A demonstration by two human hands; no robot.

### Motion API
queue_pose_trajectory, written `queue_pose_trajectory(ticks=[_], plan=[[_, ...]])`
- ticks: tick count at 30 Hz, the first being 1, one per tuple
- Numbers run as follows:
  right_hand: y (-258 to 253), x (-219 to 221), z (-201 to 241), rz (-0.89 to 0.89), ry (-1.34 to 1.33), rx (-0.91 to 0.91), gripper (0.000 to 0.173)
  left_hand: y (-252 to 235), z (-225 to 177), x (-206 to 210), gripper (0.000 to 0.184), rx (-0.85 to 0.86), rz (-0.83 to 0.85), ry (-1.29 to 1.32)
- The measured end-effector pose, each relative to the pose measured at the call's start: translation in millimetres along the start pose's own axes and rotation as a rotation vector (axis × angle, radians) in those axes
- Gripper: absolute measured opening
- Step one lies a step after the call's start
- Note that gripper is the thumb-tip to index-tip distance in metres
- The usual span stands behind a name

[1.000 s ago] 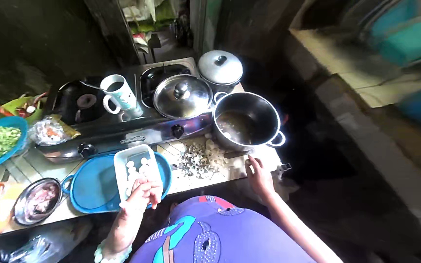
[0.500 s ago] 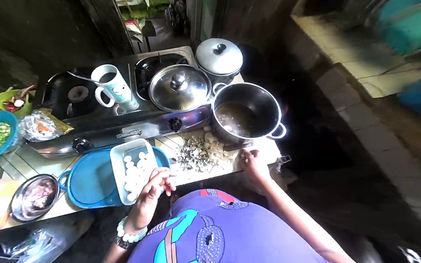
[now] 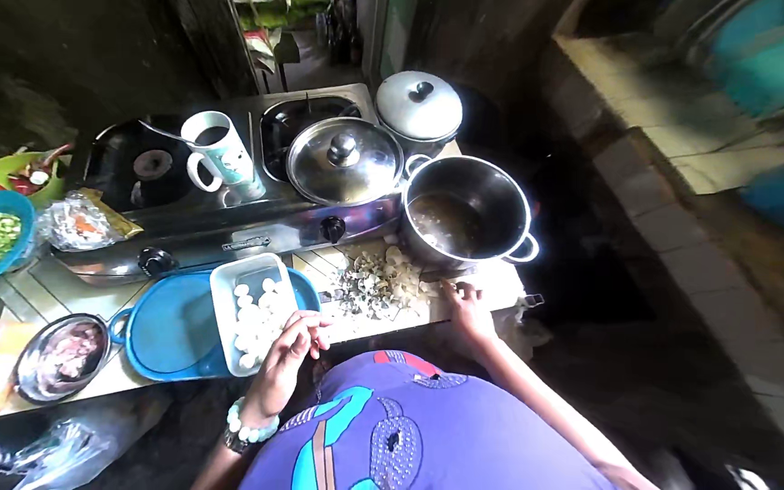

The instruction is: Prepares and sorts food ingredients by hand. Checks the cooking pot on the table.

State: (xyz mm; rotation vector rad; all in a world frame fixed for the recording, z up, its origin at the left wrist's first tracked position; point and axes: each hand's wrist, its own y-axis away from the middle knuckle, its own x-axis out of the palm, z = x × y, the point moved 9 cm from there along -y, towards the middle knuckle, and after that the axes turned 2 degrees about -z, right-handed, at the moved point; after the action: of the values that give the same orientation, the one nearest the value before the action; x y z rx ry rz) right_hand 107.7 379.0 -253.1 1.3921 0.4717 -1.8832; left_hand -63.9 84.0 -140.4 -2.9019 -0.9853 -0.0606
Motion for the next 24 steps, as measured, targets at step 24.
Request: queue_pose_trajectory(ticks=[24], plan=[[32.3, -65.7, 192.9, 0.02, -0.912, -0.557, 0.024, -24.7, -17.5, 27.5, 0.036, 0.162, -0.273, -0.392]])
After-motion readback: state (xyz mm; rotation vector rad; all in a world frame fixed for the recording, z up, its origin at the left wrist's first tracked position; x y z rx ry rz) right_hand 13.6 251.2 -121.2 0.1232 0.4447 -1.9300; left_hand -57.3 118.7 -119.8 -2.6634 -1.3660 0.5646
